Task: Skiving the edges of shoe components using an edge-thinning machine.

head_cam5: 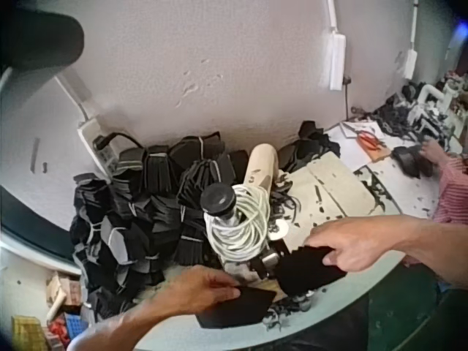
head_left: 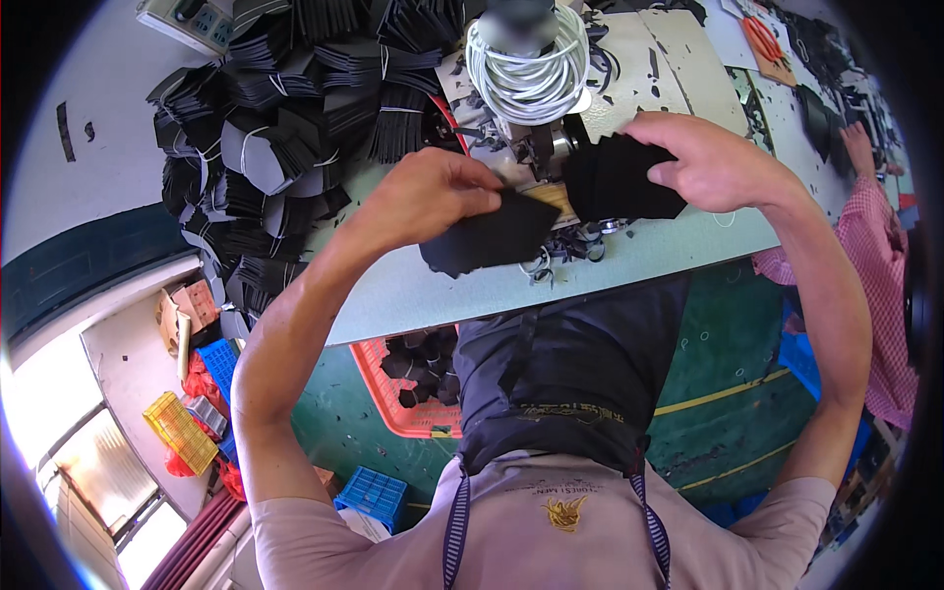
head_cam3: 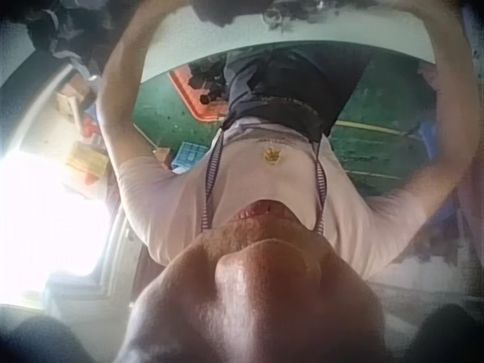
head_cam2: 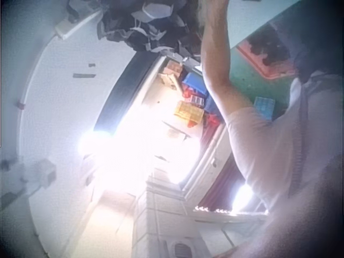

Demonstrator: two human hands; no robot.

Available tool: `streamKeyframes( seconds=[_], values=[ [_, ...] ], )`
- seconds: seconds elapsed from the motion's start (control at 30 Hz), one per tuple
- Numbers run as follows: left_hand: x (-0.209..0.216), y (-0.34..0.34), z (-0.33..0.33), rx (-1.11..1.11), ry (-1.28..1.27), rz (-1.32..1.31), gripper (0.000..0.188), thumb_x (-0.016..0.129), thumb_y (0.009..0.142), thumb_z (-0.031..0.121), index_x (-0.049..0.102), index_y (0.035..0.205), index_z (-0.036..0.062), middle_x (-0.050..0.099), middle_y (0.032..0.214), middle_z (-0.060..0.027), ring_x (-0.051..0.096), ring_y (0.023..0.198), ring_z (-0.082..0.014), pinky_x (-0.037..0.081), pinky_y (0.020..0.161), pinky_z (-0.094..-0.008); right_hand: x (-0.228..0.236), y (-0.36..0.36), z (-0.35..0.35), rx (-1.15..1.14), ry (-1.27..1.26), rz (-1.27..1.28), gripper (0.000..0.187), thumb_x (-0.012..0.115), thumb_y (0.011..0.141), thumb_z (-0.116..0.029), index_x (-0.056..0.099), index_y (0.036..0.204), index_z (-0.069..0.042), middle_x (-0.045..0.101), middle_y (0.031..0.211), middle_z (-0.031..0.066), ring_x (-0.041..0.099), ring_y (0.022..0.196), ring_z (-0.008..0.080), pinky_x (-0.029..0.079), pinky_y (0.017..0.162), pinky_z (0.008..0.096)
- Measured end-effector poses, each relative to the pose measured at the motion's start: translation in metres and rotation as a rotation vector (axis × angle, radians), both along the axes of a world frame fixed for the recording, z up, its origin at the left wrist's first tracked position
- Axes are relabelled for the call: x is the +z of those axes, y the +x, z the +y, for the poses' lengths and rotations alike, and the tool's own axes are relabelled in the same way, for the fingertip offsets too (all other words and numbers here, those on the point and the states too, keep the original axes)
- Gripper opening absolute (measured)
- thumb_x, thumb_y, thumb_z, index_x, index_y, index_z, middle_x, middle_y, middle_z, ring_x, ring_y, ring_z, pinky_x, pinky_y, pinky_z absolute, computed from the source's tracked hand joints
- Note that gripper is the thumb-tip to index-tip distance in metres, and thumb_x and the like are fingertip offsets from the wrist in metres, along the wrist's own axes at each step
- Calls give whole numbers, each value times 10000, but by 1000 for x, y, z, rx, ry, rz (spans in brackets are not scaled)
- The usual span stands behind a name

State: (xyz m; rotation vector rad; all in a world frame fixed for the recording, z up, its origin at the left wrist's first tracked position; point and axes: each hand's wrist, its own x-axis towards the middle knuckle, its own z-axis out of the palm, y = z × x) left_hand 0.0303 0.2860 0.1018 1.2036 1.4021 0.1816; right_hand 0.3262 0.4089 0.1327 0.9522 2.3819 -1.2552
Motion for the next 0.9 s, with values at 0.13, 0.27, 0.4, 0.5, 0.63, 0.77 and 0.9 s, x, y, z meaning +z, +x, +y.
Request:
streamKeyframes(
  seconds=[0.13, 0.27, 0.4, 0.5, 0.63, 0.77, 0.9],
  values=[
    [3, 13, -1, 34, 201, 251, 338, 729, 864, 253, 740, 1112, 24, 745, 960, -129, 698, 863, -185, 523, 807, -307, 21, -4, -1, 51, -105, -55, 454, 590, 827, 41, 531, 1276, 27, 597, 1186, 155, 562, 1185, 335, 437, 991, 394],
    [-4, 11, 6, 66, 80, 139, 330, 745, 847, 273, 753, 1094, 54, 742, 897, -113, 686, 800, -151, 517, 755, -292, -15, 1, -5, 157, -13, 61, 437, 587, 828, 45, 535, 1261, 29, 584, 1172, 148, 551, 1194, 327, 428, 1021, 384],
    [-2, 16, 17, 54, 67, 344, 334, 763, 797, 332, 780, 1015, 80, 742, 918, -145, 718, 852, -252, 534, 802, -343, -12, -4, -6, 179, -28, 28, 460, 585, 812, 62, 533, 1267, 26, 542, 1273, 156, 524, 1235, 330, 417, 1053, 381],
    [-6, 9, 21, 18, 67, 345, 350, 770, 780, 377, 788, 992, 100, 741, 914, -146, 719, 861, -264, 538, 803, -355, -2, 0, 2, 265, -31, 102, 469, 582, 810, 69, 529, 1274, 25, 508, 1335, 166, 496, 1275, 335, 404, 1069, 378],
    [-7, 32, 24, -20, 220, 426, 298, 712, 833, 379, 790, 973, 128, 735, 909, -145, 710, 879, -309, 540, 802, -391, -3, -14, 1, 272, 28, 144, 487, 579, 807, 57, 525, 1292, 48, 481, 1380, 193, 464, 1309, 345, 390, 1088, 381],
    [-17, 21, -3, 202, 263, 313, 299, 662, 885, 374, 783, 927, 104, 730, 799, -121, 707, 741, -278, 538, 729, -372, 2, -20, -9, 139, 135, 67, 489, 591, 827, 33, 517, 1310, 43, 553, 1295, 213, 485, 1279, 371, 402, 1073, 398],
    [-41, -22, -80, 523, 8, 363, 342, 620, 973, 331, 731, 960, 8, 683, 742, -60, 662, 625, -118, 504, 557, -253, 31, 1, -31, 86, 437, 174, 524, 591, 786, 61, 525, 1303, 10, 591, 1180, 196, 522, 1168, 390, 428, 1011, 430]
  ],
)
